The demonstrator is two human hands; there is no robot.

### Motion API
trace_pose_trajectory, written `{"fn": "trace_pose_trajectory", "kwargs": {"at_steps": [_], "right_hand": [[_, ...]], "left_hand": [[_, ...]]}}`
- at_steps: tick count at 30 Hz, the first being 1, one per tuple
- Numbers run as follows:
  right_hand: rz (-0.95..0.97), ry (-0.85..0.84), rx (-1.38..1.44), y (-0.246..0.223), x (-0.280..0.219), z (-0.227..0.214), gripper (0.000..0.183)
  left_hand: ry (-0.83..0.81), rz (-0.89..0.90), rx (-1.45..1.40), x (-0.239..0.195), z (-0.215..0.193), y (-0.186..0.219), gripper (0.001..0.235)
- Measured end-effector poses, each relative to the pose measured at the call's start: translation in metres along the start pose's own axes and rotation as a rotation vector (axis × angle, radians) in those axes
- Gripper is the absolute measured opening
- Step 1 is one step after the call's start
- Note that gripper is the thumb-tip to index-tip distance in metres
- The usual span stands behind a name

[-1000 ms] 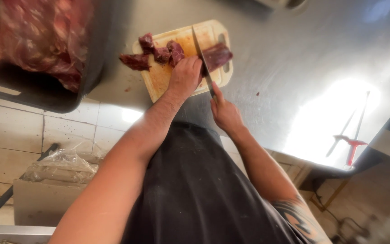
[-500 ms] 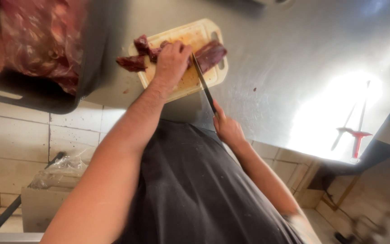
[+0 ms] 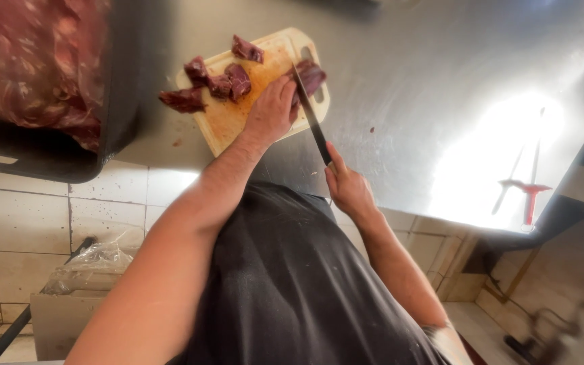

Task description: The person uses a large knife to cut a piece of raw meat on a white cutting board. They slice the meat into smaller portions and transfer them into a black container. The person then picks up another piece of meat and continues the cutting process.

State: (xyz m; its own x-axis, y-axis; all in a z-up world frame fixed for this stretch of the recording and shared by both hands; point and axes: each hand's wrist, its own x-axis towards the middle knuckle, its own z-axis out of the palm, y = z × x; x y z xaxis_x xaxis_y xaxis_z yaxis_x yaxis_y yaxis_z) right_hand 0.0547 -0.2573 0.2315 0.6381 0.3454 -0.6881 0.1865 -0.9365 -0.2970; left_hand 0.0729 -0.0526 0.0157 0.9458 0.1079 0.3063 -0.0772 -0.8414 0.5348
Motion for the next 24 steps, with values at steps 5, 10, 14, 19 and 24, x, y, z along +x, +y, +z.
{"fn": "trace_pose_trajectory", "kwargs": {"at_steps": [5, 10, 14, 19, 24], "right_hand": [[-0.051, -0.008, -0.065, 0.002, 0.016, -0.009, 0.059], [-0.132, -0.025, -0.077, -0.01, 0.059, -0.012, 0.06], [-0.232, 0.033, -0.087, -0.032, 0.108, -0.003, 0.058], [-0.242, 0.046, -0.076, -0.03, 0.121, 0.007, 0.058], [-0.147, -0.036, -0.07, -0.016, 0.073, 0.0, 0.06]], "left_hand": [[0.013, -0.045, 0.031, -0.005, 0.023, -0.007, 0.042], [-0.013, -0.064, 0.064, 0.001, 0.006, -0.001, 0.035], [0.001, -0.069, 0.105, 0.006, -0.009, 0.007, 0.021], [0.027, -0.039, 0.139, 0.009, -0.013, 0.013, 0.012], [0.119, -0.014, 0.185, 0.018, -0.008, -0.002, 0.008]]}}
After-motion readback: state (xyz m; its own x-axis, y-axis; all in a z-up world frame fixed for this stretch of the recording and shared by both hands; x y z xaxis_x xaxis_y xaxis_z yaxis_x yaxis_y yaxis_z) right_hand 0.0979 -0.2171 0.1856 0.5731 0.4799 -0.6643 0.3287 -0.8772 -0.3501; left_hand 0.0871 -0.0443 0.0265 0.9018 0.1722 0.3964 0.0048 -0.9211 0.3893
